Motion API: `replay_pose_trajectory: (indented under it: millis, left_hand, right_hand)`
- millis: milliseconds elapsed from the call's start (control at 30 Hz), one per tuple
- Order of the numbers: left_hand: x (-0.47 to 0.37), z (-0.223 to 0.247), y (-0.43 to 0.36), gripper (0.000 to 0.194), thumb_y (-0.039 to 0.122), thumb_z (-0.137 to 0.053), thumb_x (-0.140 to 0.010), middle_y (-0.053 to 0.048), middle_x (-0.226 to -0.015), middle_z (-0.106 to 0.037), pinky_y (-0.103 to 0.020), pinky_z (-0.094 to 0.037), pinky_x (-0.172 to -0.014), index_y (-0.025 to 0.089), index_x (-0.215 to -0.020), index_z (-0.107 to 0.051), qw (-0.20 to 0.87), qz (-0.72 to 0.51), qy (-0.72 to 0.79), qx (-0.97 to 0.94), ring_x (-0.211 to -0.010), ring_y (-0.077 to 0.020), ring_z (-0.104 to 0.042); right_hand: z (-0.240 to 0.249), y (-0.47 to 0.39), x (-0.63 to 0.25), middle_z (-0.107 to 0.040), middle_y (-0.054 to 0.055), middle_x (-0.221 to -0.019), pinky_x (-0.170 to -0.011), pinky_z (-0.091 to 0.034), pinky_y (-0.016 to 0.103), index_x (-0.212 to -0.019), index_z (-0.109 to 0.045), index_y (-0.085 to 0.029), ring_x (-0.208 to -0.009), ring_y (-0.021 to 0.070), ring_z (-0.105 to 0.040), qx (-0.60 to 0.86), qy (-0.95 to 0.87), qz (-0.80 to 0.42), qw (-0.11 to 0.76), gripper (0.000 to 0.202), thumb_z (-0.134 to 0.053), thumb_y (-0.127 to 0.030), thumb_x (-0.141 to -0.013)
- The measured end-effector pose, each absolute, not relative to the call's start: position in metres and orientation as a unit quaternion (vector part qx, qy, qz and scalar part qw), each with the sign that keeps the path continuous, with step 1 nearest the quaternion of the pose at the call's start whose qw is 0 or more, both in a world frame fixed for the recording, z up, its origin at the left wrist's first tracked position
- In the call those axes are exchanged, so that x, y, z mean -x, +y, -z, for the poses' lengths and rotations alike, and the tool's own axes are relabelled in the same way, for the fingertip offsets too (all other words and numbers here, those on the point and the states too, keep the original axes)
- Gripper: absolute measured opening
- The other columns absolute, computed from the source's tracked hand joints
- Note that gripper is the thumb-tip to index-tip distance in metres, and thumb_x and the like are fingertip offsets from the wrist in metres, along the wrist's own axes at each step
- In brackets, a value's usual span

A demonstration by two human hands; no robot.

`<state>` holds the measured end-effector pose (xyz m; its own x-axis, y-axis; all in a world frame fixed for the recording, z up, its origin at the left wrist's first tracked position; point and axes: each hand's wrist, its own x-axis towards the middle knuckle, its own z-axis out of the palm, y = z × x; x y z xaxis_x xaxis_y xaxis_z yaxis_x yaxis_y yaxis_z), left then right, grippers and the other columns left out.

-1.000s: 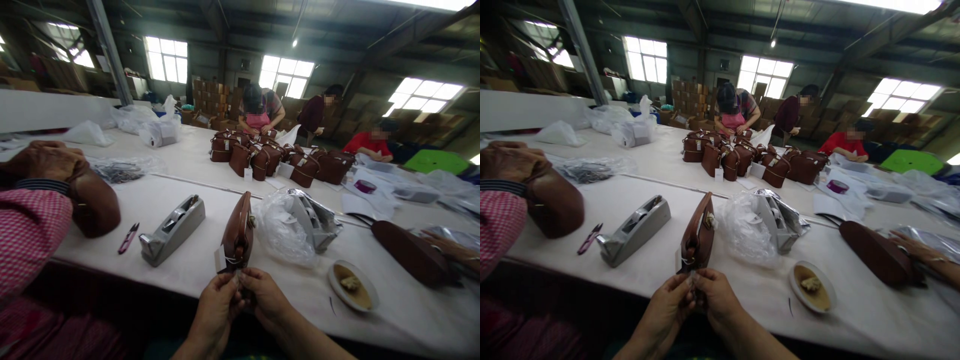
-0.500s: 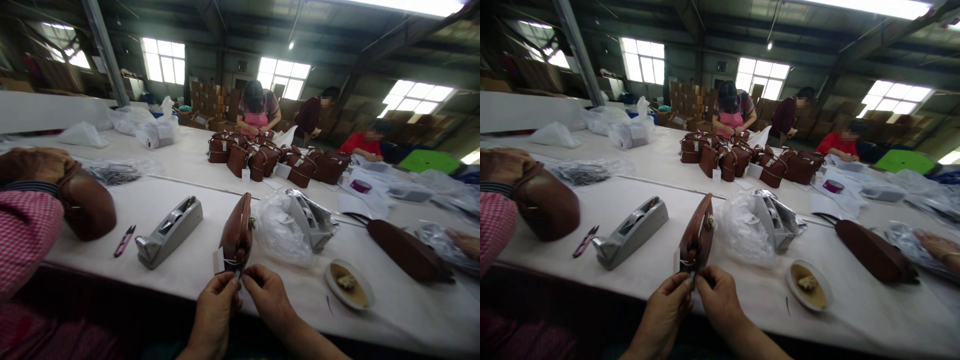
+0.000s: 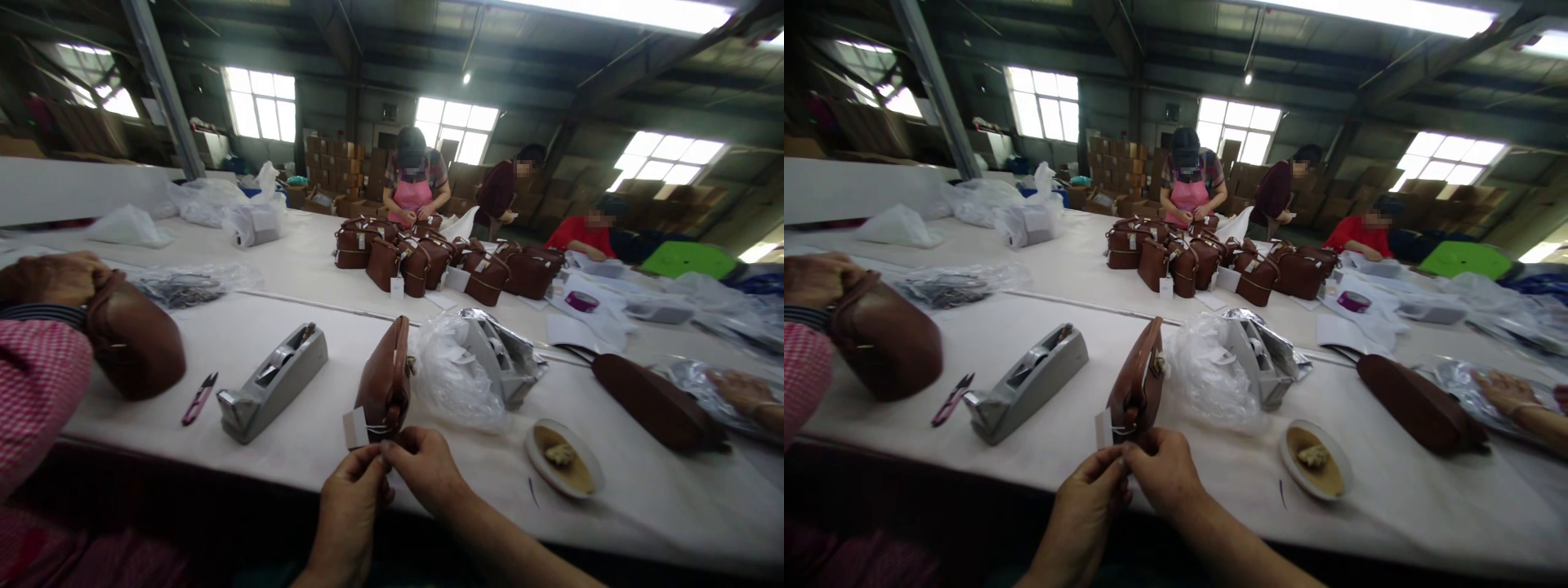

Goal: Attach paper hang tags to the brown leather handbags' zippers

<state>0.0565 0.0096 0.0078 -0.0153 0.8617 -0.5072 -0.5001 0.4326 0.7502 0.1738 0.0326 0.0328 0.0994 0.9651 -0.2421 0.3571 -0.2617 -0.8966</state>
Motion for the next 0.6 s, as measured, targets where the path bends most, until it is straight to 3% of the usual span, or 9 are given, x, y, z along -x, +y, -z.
replay_pose_trajectory:
  millis: [267, 600]
  left_hand:
    - [-0.0571, -0.008, 0.0103, 0.041, 0.026, -0.087, -0.063, 0.001, -0.066, -0.061, -0.02, -0.05, -0.052, 0.013, -0.095, -0.065, 0.678, -0.514, 0.503, -0.151, -0.052, -0.0083, -0.054]
    - [-0.0545, -0.0123, 0.0149, 0.01, 0.002, -0.07, -0.076, -0.002, -0.064, -0.06, -0.019, -0.054, -0.054, 0.008, -0.084, -0.068, 0.724, -0.501, 0.465, -0.097, -0.052, -0.0069, -0.055]
  right_hand:
    - [-0.0301, 0.0283, -0.1756, -0.07, 0.004, -0.064, -0.062, -0.045, 0.026, -0.064, -0.07, -0.014, -0.064, 0.0185, -0.062, 0.627, -0.546, -0.421, 0.363, 0.018, -0.057, -0.023, -0.073]
    - [-0.0334, 0.0269, -0.1818, -0.069, 0.004, -0.063, -0.061, -0.044, 0.026, -0.062, -0.068, -0.015, -0.062, 0.0174, -0.061, 0.622, -0.582, -0.369, 0.371, 0.018, -0.055, -0.02, -0.074]
